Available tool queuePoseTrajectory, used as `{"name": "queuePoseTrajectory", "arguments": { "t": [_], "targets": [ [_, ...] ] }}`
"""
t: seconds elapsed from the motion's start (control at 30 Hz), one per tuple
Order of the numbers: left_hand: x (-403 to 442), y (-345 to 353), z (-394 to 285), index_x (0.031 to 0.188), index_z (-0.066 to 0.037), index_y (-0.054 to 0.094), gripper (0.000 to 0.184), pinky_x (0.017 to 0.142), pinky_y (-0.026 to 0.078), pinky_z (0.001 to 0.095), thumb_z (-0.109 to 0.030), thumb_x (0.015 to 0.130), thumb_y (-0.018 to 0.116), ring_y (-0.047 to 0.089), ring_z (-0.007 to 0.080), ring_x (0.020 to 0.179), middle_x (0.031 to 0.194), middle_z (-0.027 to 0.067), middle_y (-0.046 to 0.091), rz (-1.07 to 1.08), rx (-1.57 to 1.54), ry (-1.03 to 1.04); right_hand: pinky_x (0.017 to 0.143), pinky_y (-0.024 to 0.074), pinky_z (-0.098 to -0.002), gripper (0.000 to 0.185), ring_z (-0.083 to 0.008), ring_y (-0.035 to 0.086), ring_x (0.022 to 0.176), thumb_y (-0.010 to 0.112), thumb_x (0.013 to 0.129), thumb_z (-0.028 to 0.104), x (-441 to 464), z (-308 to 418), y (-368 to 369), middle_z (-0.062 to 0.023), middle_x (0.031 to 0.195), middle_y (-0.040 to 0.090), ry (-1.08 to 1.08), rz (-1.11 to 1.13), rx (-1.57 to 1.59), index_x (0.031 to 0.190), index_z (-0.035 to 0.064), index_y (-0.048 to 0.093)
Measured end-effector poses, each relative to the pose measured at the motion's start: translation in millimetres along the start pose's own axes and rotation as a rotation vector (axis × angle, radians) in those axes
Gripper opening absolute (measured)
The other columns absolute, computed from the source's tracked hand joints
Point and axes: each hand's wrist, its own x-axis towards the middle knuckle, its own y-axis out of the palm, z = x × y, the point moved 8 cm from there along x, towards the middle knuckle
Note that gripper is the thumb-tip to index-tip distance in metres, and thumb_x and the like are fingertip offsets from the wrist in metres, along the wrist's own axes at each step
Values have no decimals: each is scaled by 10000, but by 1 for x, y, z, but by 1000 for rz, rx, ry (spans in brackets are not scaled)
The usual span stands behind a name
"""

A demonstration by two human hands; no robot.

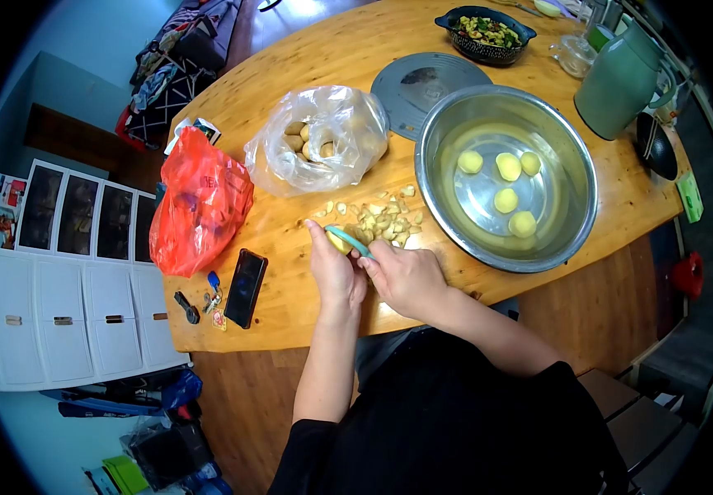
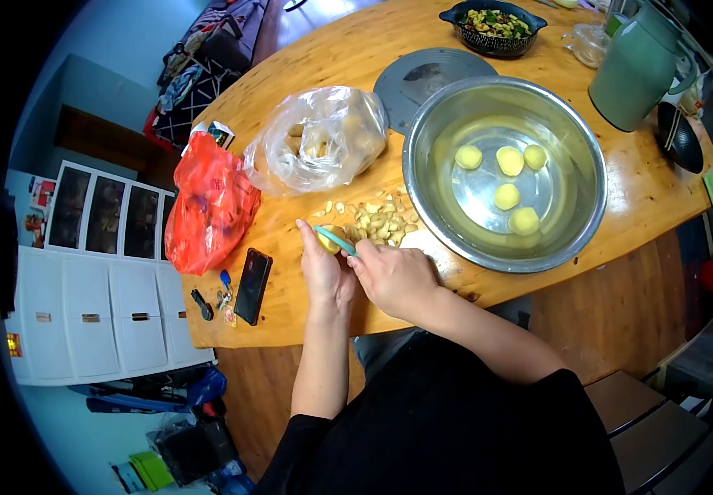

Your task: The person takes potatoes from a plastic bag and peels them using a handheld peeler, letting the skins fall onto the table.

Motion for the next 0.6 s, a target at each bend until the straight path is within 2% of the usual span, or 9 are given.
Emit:
{"name": "queuePoseTrajectory", "arguments": {
  "t": [0.17, 0.23, 0.37, 0.47, 0.57, 0.6],
  "targets": [
    [8, -9, 7, 919, -109, 519, 381, 437, 357, 259, -436, 1102, 446, 442, 105, 510, 704, 5, 516, 34, 30, 22, 577, 528, -542, 196, -409, 679, 626, 542, 1019, 261, -1, 7, 0, -172, 716, 688, 14, 28, -39, 961, 75, 538],
    [5, -7, 6, 914, -113, 509, 348, 444, 362, 266, -399, 1103, 446, 434, 100, 512, 706, 5, 510, -9, 46, 7, 601, 523, -561, 197, -423, 682, 655, 541, 1019, 260, 2, -4, 4, -191, 728, 689, 104, 97, 18, 988, 65, 548],
    [11, -11, 14, 954, -109, 500, 293, 451, 362, 269, -356, 1101, 439, 438, 119, 519, 739, 28, 526, 90, 29, -26, 628, 504, -592, 218, -453, 677, 698, 542, 1020, 262, 11, -20, 3, -240, 751, 683, 235, 140, 7, 1017, 45, 564],
    [4, -2, 2, 999, -105, 499, 302, 477, 383, 269, -383, 1105, 443, 471, 150, 568, 786, 50, 546, 157, -30, 11, 619, 494, -579, 249, -460, 668, 700, 549, 1021, 276, 13, -53, 8, -262, 757, 677, 260, 75, 193, 978, 32, 574],
    [5, 3, -2, 1019, -103, 513, 337, 498, 403, 271, -426, 1100, 458, 499, 150, 610, 793, 51, 554, 158, -169, -108, 630, 492, -557, 274, -478, 648, 709, 559, 1021, 290, 7, -58, 24, -265, 774, 674, 550, 231, 910, 944, 27, 572],
    [8, 4, 1, 1027, -100, 525, 368, 503, 414, 274, -459, 1089, 476, 518, 154, 628, 800, 55, 561, 196, -215, -161, 626, 490, -547, 271, -468, 649, 712, 556, 1025, 292, 9, -58, 21, -253, 771, 672, 532, 211, 836, 942, 34, 571]
  ]
}}
